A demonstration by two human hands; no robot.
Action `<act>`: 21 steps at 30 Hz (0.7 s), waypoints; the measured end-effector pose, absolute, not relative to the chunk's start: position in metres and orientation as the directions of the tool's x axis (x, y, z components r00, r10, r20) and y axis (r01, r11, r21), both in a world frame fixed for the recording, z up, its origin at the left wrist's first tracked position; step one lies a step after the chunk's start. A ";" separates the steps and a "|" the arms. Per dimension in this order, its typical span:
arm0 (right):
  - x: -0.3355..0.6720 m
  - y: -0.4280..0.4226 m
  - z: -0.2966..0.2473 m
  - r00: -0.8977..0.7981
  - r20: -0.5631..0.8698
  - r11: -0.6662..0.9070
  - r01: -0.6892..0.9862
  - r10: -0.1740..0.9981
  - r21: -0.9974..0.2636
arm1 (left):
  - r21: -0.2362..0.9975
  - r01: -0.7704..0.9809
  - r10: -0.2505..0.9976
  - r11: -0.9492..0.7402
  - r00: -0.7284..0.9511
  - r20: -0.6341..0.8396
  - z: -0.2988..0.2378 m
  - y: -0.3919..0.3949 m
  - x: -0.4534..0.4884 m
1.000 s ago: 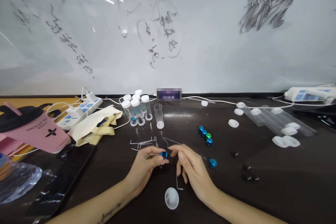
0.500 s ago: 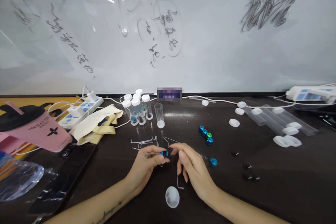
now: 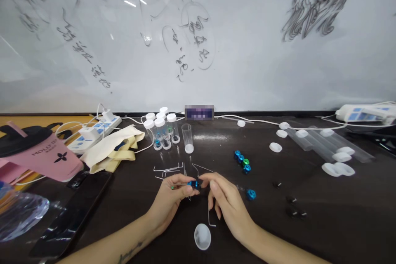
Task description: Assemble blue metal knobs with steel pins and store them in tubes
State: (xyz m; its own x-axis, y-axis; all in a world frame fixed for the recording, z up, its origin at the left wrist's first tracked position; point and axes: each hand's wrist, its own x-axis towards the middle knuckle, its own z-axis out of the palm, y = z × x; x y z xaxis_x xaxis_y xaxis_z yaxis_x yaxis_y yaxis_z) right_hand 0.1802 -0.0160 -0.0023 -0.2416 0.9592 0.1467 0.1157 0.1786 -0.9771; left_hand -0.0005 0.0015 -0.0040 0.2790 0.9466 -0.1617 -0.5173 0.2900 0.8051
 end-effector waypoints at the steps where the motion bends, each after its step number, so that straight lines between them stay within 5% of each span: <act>1: 0.180 -0.016 -0.002 -0.240 0.146 0.178 0.116 0.960 -0.977 | 0.806 -0.517 0.947 0.290 0.278 -0.162 -0.004 0.001 0.000; 21: 0.180 -0.016 -0.003 -0.247 0.158 0.191 0.116 0.956 -0.975 | 0.812 -0.505 0.947 0.294 0.270 -0.174 -0.004 0.002 0.000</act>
State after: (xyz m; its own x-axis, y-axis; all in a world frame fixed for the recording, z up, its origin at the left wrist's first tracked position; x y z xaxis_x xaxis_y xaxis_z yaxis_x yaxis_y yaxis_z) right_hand 0.1800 -0.0158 -0.0030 -0.2467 0.9562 0.1576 0.1160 0.1906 -0.9748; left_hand -0.0004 0.0017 -0.0044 0.2702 0.9469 -0.1745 -0.5046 0.2936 0.8119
